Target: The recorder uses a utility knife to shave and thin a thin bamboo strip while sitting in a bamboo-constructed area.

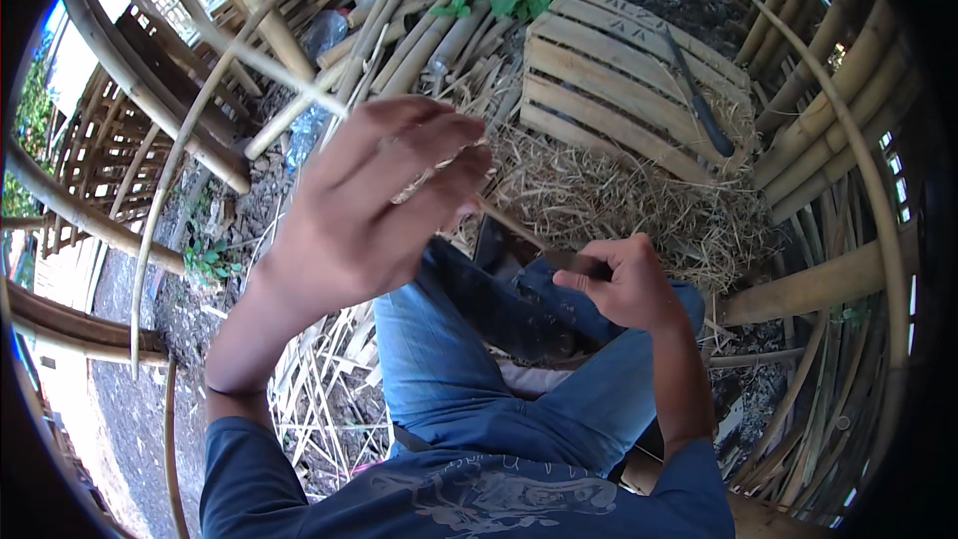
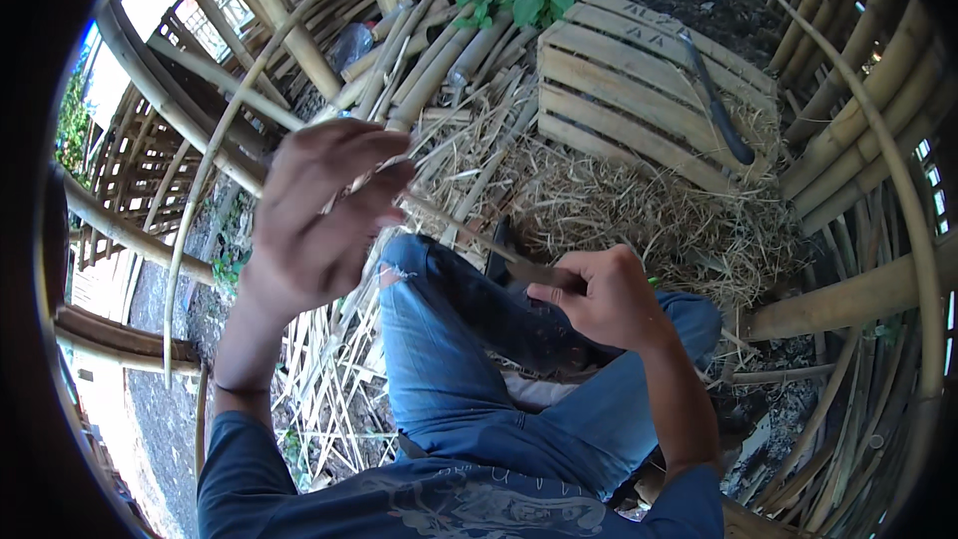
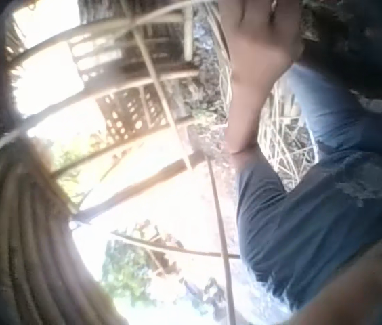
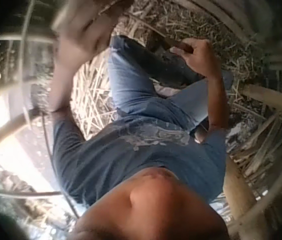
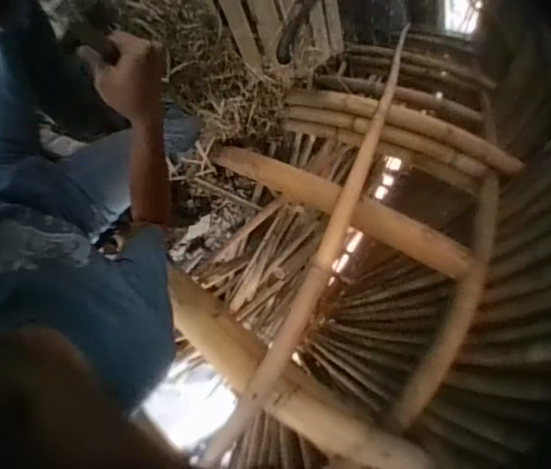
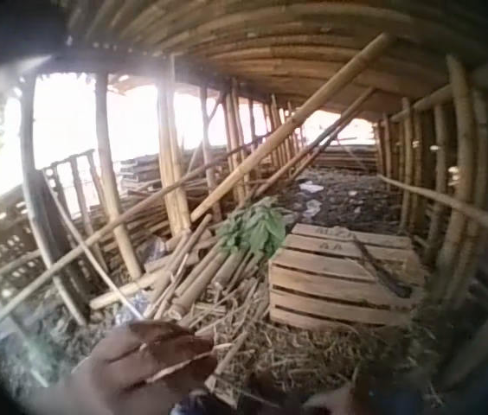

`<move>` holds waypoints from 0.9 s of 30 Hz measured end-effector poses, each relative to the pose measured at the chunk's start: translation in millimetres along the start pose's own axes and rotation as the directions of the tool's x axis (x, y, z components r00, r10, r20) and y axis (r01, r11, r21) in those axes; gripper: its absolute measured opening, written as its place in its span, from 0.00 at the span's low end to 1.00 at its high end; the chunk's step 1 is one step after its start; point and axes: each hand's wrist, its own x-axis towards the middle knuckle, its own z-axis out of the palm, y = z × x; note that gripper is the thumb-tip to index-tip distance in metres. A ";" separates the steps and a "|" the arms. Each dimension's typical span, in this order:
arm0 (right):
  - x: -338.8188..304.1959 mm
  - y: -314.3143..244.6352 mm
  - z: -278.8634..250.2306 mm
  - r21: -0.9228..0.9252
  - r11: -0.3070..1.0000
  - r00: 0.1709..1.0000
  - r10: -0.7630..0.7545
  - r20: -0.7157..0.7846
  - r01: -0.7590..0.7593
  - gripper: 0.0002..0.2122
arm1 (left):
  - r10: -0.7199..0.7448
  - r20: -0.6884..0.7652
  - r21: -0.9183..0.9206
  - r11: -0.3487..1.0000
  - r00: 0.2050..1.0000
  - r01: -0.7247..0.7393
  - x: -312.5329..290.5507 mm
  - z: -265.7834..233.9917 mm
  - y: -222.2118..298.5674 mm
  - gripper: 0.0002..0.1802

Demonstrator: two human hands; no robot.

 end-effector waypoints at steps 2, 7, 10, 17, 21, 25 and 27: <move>8.2 -9.7 -15.9 0.032 0.990 0.981 0.141 -0.132 -0.138 0.13 | -0.149 -0.263 -0.128 0.985 0.953 0.118 0.7 -3.1 -1.8 0.09; 27.0 -70.4 -52.2 0.341 0.930 0.955 0.216 -0.202 -0.138 0.14 | -0.784 0.055 -0.856 0.281 0.619 0.433 9.4 53.2 35.6 0.12; 45.9 -94.3 -59.7 0.435 0.898 0.960 0.179 -0.216 -0.070 0.13 | -0.733 0.257 -0.947 -0.062 0.630 0.314 48.0 65.6 51.8 0.13; 70.5 -113.3 -84.9 0.402 0.907 0.944 0.016 -0.329 0.124 0.11 | -0.620 0.251 -0.952 -0.297 0.743 0.074 108.8 50.4 17.2 0.14; 78.8 -107.7 -102.8 0.674 0.631 0.918 -0.180 -0.354 0.384 0.15 | -0.651 0.168 -0.982 -0.178 0.741 0.066 144.2 21.1 -5.5 0.14; 73.0 -94.5 -92.8 0.456 0.707 0.828 -0.351 -0.438 0.541 0.15 | -0.580 0.184 -0.982 -0.138 0.793 0.127 144.3 -12.5 -16.9 0.16; 59.2 -99.9 -84.5 0.465 0.714 0.841 -0.348 -0.414 0.524 0.15 | -0.545 0.237 -0.972 -0.131 0.804 0.198 133.3 -12.4 -16.3 0.17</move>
